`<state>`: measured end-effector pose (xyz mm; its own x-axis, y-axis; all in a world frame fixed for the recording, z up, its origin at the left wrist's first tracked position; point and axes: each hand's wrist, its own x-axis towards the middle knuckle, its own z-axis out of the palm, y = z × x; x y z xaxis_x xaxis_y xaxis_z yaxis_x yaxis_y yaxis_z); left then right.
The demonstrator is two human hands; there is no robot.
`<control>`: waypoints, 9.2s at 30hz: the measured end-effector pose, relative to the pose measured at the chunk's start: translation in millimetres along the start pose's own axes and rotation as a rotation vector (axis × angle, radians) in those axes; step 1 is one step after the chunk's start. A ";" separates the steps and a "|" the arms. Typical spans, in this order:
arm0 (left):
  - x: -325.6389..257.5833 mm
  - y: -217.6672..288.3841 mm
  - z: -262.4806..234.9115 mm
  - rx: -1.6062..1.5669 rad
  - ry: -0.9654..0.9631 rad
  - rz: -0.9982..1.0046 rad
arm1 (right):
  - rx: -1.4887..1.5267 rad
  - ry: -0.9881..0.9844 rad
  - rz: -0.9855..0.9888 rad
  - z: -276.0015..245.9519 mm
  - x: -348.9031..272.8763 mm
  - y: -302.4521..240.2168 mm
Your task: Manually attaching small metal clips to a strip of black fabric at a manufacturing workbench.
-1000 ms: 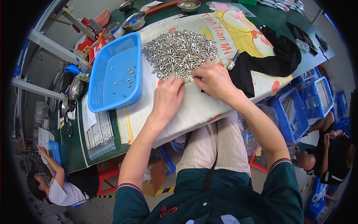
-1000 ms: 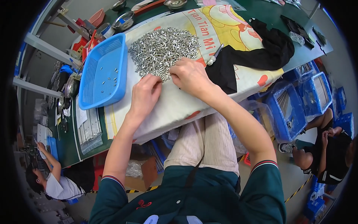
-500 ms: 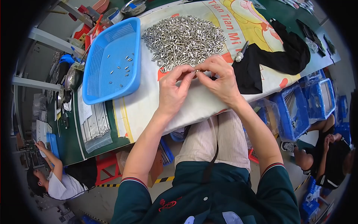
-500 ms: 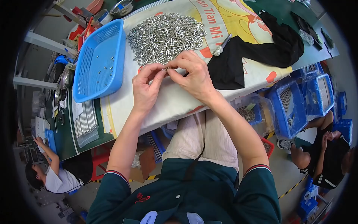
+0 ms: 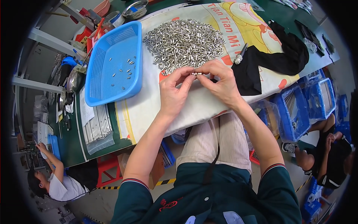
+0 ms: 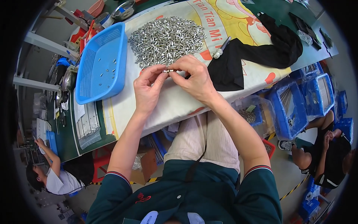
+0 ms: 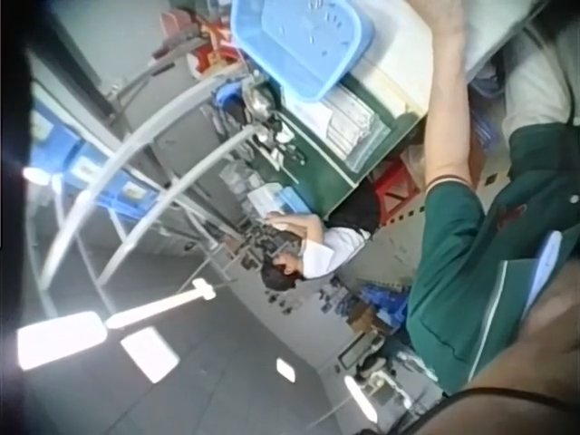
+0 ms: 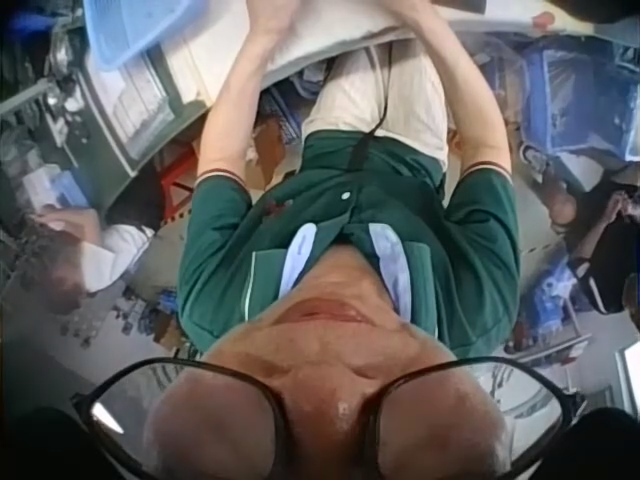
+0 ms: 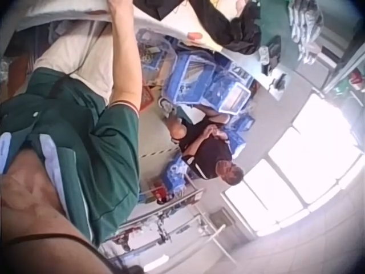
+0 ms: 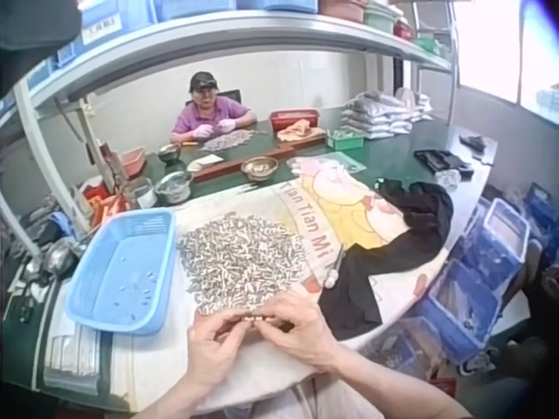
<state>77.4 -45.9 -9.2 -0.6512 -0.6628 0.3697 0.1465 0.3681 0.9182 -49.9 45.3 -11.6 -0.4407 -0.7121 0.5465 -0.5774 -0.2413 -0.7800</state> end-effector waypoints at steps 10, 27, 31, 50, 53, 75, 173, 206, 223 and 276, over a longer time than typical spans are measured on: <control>-1.3 -0.2 -0.1 -0.049 0.013 -0.038 | -0.014 0.026 -0.059 0.5 0.5 1.9; 3.2 1.7 -12.3 -0.465 -0.092 -0.524 | 0.044 -0.082 0.125 0.6 -0.3 1.5; 4.7 4.3 -15.2 -0.555 -0.095 -0.613 | 0.063 -0.119 0.197 1.4 1.2 2.0; 8.4 5.3 -28.9 -0.729 -0.176 -0.756 | 0.193 -0.467 0.619 -13.8 36.5 -18.0; 8.6 5.6 -29.0 -0.757 -0.193 -0.753 | 0.194 -0.477 0.633 -13.6 37.0 -17.9; 8.3 1.4 -30.1 -0.854 -0.238 -0.776 | 0.187 -0.461 0.694 -7.6 31.6 -8.1; -25.9 11.8 -35.5 0.701 -0.295 0.247 | -0.552 -0.234 -0.061 -14.3 -14.0 -10.6; -22.6 8.2 -36.9 0.667 -0.240 0.121 | -0.510 -0.265 -0.199 -27.8 1.4 -2.2; -19.2 10.4 -45.5 0.723 -0.347 0.250 | -0.556 -0.510 -0.333 -19.8 2.6 -4.3; -0.3 12.6 -37.9 0.799 -0.144 0.053 | -0.796 -0.580 -0.121 8.7 -3.5 -39.6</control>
<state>107.7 -65.8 7.6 -0.7555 -0.5614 0.3378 -0.3605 0.7867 0.5011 -19.4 51.6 14.6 -0.0663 -0.9755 0.2097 -0.9831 0.0280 -0.1806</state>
